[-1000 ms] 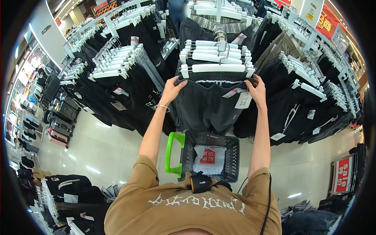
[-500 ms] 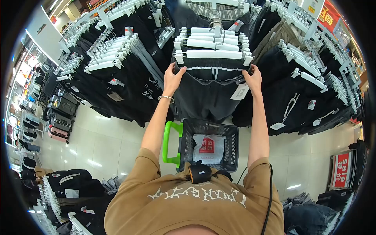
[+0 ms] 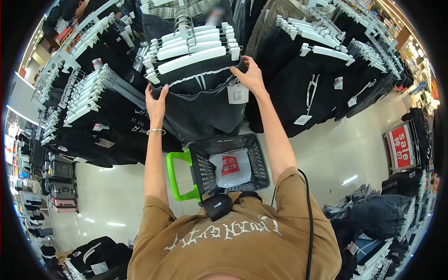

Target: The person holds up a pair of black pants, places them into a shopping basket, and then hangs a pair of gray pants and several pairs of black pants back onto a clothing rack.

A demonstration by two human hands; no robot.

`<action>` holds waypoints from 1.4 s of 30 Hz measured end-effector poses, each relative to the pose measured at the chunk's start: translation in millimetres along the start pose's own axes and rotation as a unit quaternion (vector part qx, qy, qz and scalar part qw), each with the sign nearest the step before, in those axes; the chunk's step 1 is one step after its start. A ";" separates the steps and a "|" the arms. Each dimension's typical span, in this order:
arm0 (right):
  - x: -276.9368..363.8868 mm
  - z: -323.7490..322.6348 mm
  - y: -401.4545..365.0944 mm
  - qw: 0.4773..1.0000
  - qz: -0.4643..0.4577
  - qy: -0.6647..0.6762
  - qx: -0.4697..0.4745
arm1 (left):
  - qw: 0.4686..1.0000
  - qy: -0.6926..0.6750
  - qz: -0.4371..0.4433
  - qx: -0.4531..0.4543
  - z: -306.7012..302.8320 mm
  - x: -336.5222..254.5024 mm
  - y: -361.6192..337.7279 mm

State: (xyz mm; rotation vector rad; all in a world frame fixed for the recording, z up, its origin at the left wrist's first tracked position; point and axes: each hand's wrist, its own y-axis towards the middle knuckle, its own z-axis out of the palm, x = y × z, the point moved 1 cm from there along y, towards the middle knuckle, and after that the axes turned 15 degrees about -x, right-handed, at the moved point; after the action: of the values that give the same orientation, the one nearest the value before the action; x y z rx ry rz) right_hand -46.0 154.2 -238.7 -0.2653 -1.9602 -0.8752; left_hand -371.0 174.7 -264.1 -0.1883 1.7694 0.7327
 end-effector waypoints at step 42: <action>-70.9 0.9 -118.3 0.973 0.122 0.187 -0.053 | 0.945 0.295 -0.059 0.132 -149.7 110.7 -191.7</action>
State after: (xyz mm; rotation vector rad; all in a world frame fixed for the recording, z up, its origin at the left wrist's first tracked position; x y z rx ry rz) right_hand -68.8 81.0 -353.3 -0.3658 -1.4984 -0.8043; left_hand -437.8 -35.3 -415.3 -0.3564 2.3804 0.3580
